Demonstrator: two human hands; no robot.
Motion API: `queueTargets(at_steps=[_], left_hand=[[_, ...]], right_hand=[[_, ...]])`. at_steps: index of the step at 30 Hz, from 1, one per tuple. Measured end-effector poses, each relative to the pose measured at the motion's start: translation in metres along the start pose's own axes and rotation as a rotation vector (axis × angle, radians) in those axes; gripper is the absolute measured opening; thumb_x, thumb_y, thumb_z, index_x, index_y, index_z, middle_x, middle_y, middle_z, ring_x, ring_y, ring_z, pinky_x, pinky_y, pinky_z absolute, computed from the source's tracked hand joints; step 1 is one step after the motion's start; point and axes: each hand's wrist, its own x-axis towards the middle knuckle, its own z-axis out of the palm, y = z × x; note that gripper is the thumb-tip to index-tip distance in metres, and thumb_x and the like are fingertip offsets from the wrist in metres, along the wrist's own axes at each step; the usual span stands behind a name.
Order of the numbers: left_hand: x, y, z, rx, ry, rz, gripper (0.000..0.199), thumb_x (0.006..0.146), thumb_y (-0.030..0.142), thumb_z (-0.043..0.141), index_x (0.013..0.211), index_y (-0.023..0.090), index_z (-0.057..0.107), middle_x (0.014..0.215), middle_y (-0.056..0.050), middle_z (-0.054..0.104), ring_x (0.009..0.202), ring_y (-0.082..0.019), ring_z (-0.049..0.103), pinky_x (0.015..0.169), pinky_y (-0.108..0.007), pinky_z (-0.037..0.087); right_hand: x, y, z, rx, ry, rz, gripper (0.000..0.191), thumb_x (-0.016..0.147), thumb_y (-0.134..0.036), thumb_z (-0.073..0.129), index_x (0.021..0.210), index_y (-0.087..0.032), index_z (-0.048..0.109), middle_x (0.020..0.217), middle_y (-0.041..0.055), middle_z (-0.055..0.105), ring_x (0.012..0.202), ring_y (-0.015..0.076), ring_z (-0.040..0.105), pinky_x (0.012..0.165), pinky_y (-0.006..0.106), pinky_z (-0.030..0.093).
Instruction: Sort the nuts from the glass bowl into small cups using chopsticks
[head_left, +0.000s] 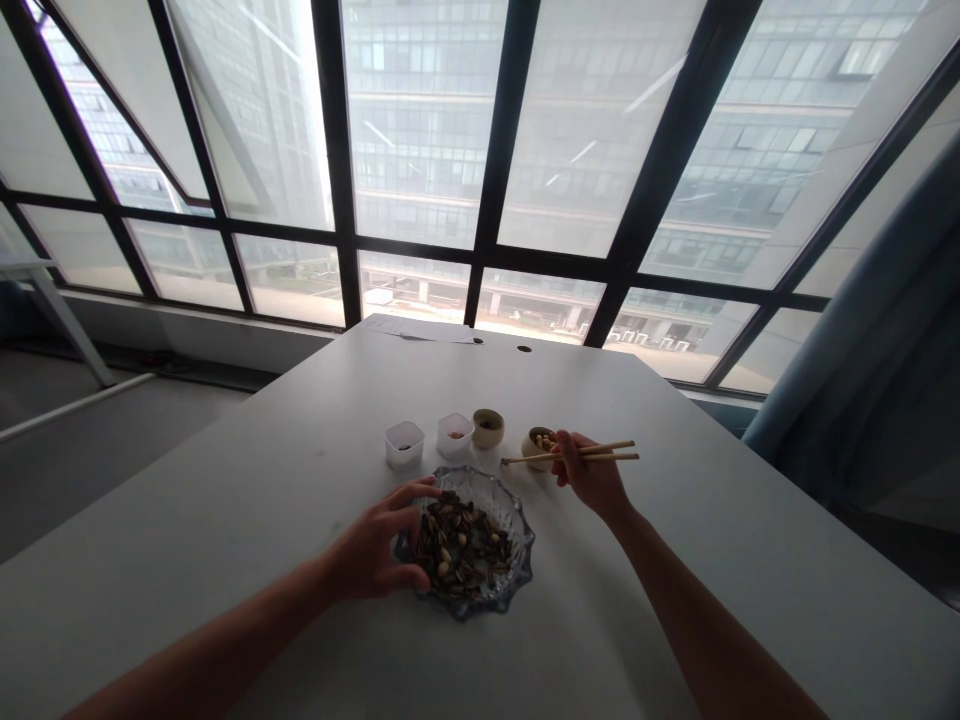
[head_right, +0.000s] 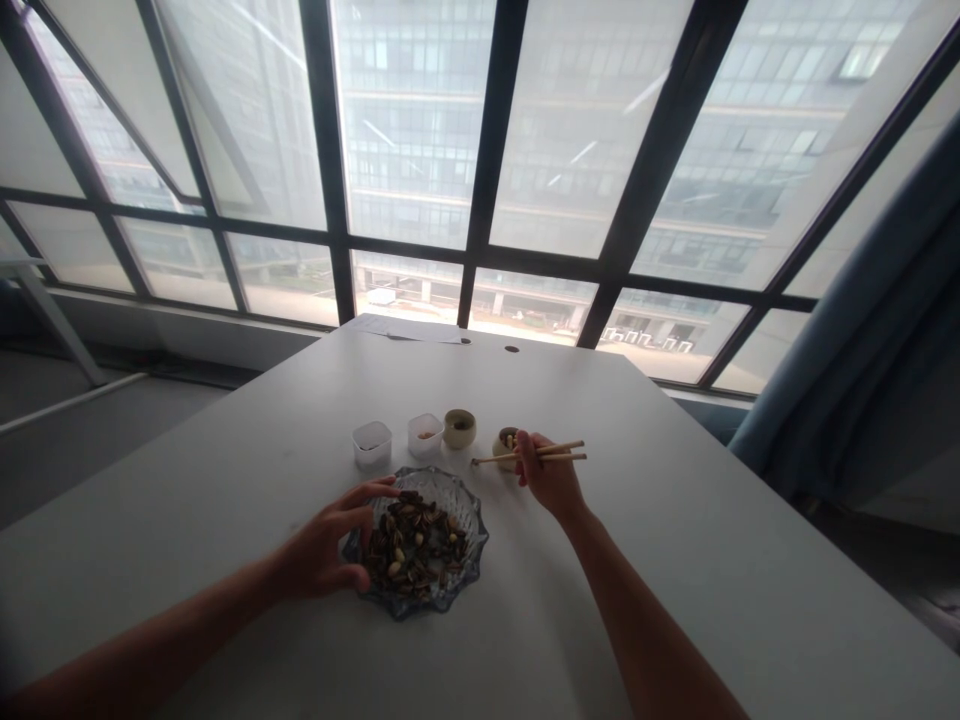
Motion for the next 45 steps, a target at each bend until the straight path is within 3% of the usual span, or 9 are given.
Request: queueTargets(at_steps=[12,30,45], left_hand=[[0.0,-0.001,0.001,0.012,-0.002,-0.012,0.055,0.073,0.073,0.067,0.072,0.019,0.053,0.142,-0.017,0.053,0.142,-0.035,0.039,0.112,-0.044,0.041],[0.0,-0.001,0.0,0.017,-0.006,-0.011,0.055,0.074,0.073,0.066,0.072,0.02,0.052,0.141,-0.016,0.054,0.142,-0.035,0.039,0.112,-0.042,0.041],[0.0,-0.003,0.001,0.01,-0.003,-0.012,0.056,0.073,0.073,0.066,0.072,0.019,0.052,0.142,-0.016,0.053,0.142,-0.035,0.039,0.112,-0.043,0.04]], right_hand=[[-0.002,-0.001,0.001,0.026,-0.075,-0.047,0.052,0.09,-0.067,0.051,0.071,-0.02,0.061,0.05,0.0008,0.06,0.036,0.0128,0.054,0.035,0.023,0.041],[-0.002,-0.004,0.004,-0.027,0.045,0.02,0.059,0.087,-0.075,0.047,0.071,-0.02,0.06,0.048,0.0012,0.059,0.035,0.0133,0.053,0.033,0.023,0.039],[-0.007,-0.014,0.005,-0.136,-0.145,-0.168,0.049,0.096,-0.06,0.045,0.068,-0.021,0.058,0.049,0.001,0.058,0.038,0.0126,0.052,0.038,0.024,0.043]])
